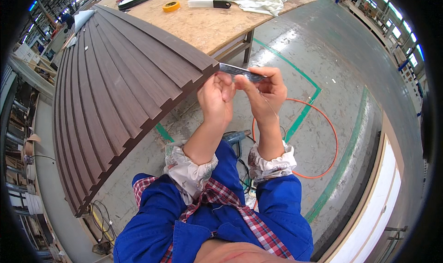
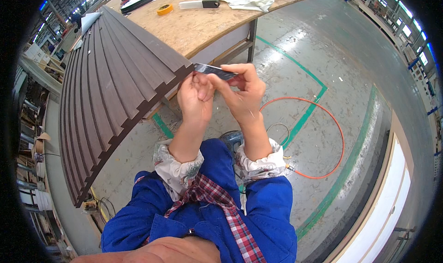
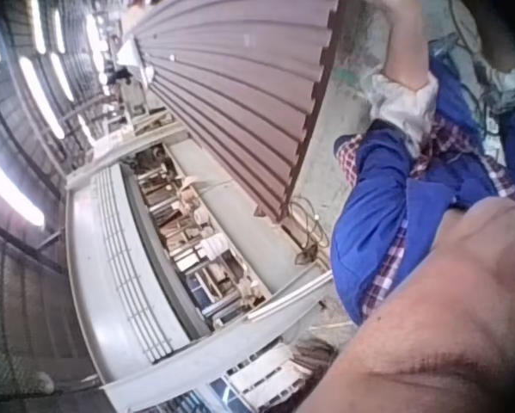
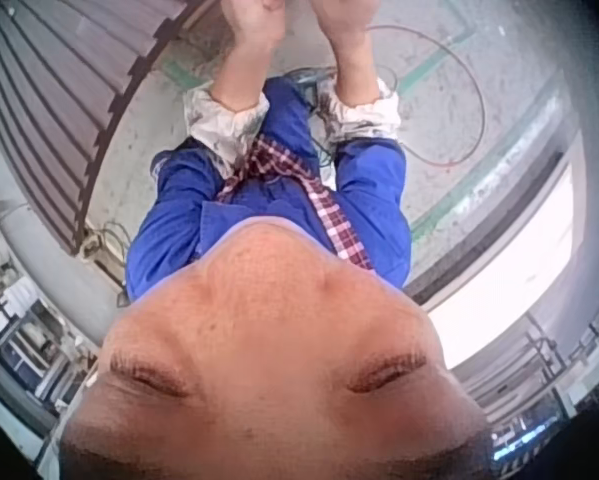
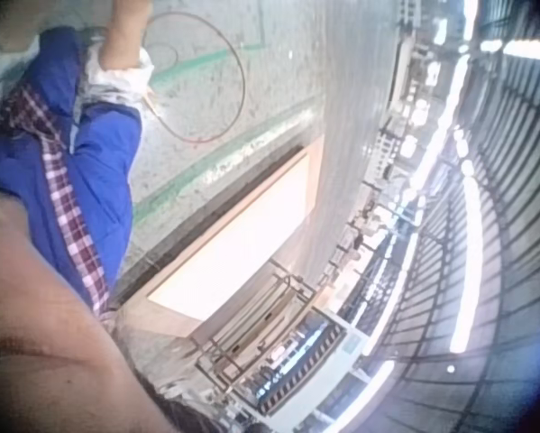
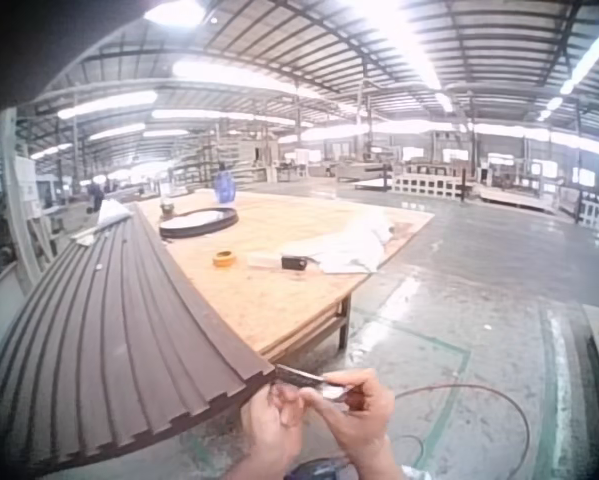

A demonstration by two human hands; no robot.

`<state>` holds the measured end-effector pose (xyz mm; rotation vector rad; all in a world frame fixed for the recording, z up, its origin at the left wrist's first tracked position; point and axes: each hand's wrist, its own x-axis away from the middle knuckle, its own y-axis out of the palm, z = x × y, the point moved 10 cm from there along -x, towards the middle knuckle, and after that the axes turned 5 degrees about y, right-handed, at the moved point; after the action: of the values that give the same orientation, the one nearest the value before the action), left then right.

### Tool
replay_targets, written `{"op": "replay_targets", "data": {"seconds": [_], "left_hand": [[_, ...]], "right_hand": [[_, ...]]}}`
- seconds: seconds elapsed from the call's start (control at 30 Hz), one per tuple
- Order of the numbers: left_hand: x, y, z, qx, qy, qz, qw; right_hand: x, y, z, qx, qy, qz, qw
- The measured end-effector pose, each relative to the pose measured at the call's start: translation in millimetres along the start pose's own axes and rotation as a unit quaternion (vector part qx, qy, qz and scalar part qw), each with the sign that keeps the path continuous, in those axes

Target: The person uses a utility knife to trim the edges of a stack of brown composite planks. They repeatedly score and snap off small sections from the plank edges, then wipe the blade with a cloth.

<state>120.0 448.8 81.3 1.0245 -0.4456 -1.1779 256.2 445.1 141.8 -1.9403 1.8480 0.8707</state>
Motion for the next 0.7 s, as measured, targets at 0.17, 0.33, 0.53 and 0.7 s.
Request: {"op": "replay_targets", "data": {"seconds": [0.17, 0.33, 0.53, 0.7], "left_hand": [[31.3, -10.1, -13.3, -0.12, -0.022, 0.017, 0.992], [69.3, -24.5, 18.3, -0.313, 0.054, -0.039, 0.948], [123.3, -40.1, 69.1, -0.531, 0.0, -0.138, 0.836], [198.5, 39.6, 148.1, -0.652, -0.107, -0.409, 0.629]], "right_hand": [[47.8, -16.1, 28.2, -0.226, 0.131, 0.139, 0.955], [97.7, -0.7, 49.6, -0.308, 0.191, 0.202, 0.91], [105.7, 28.4, 29.5, -0.354, 0.161, 0.138, 0.911], [100.0, 52.4, 56.7, -0.517, 0.175, 0.088, 0.834]]}}
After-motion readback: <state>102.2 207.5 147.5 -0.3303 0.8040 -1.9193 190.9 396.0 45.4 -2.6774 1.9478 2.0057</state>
